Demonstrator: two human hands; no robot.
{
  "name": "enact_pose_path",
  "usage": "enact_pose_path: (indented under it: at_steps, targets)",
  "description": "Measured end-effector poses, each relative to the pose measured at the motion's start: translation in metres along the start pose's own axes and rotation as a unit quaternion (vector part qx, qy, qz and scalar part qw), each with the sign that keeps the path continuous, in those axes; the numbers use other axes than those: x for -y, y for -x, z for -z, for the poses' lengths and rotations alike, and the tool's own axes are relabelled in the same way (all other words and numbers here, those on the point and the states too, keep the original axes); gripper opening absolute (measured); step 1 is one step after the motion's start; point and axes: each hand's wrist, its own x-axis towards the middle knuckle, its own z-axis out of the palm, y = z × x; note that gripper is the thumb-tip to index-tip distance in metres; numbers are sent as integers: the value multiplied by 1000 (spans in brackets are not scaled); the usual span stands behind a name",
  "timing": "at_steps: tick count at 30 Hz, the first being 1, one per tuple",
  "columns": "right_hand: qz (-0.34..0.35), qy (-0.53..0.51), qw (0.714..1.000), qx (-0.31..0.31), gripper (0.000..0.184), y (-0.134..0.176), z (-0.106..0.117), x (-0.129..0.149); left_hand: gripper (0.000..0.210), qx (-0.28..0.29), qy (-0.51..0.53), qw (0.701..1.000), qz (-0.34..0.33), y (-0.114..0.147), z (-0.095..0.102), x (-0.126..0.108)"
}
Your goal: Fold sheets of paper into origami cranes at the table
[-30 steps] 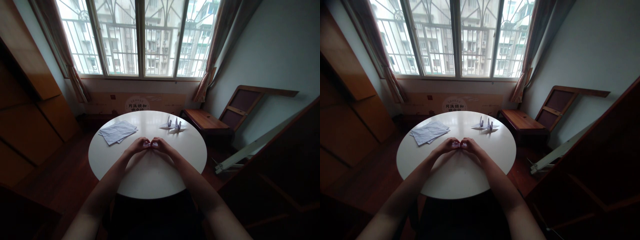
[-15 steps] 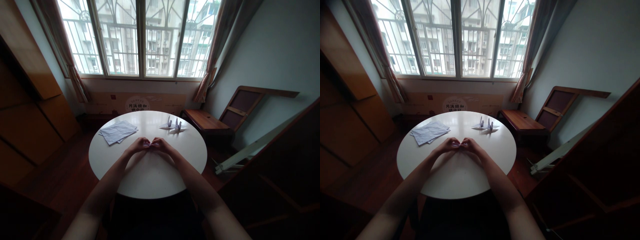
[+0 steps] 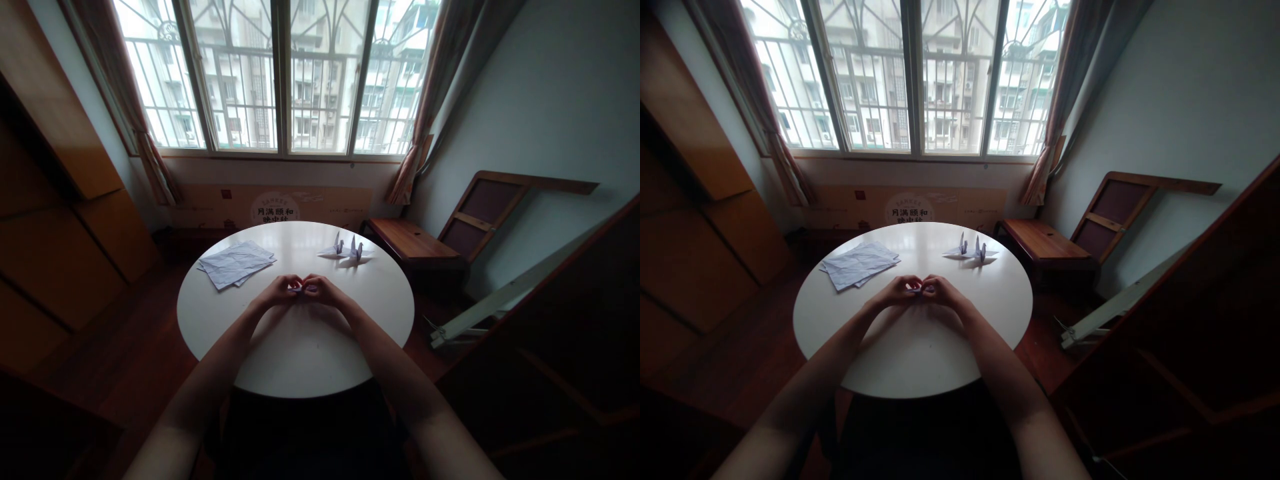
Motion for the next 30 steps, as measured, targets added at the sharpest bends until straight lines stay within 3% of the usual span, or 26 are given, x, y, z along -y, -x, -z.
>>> enact_pose_path:
  at_steps: [5, 16, 19, 22, 25, 27, 30]
  targets:
    - [17, 14, 1000, 1, 8, -1, 1, -1, 28, -1, -2, 1000, -31, 0, 0, -7]
    - [0, 26, 1000, 3, 9, 1, 1, -2, 40, 4, -29, 1000, 8, 3, -1, -7]
    - [-16, 17, 999, -26, 7, -2, 1, -4, 42, -63, -110, 992, -6, 3, 1, -13]
    - [-65, -17, 992, -106, 10, -7, 4, -6, 42, -213, -177, 961, -19, 1, 4, -21]
    - [-136, -106, 966, -193, 22, -10, 9, -5, 24, -330, -166, 929, -12, -1, 8, -26]
    - [-170, -185, 940, -230, 31, -11, 11, -5, 17, -333, -139, 933, -1, -2, 9, -27]
    - [-190, -279, 902, -268, 40, -12, 11, -6, 29, -269, -99, 958, 13, -4, 6, -24]
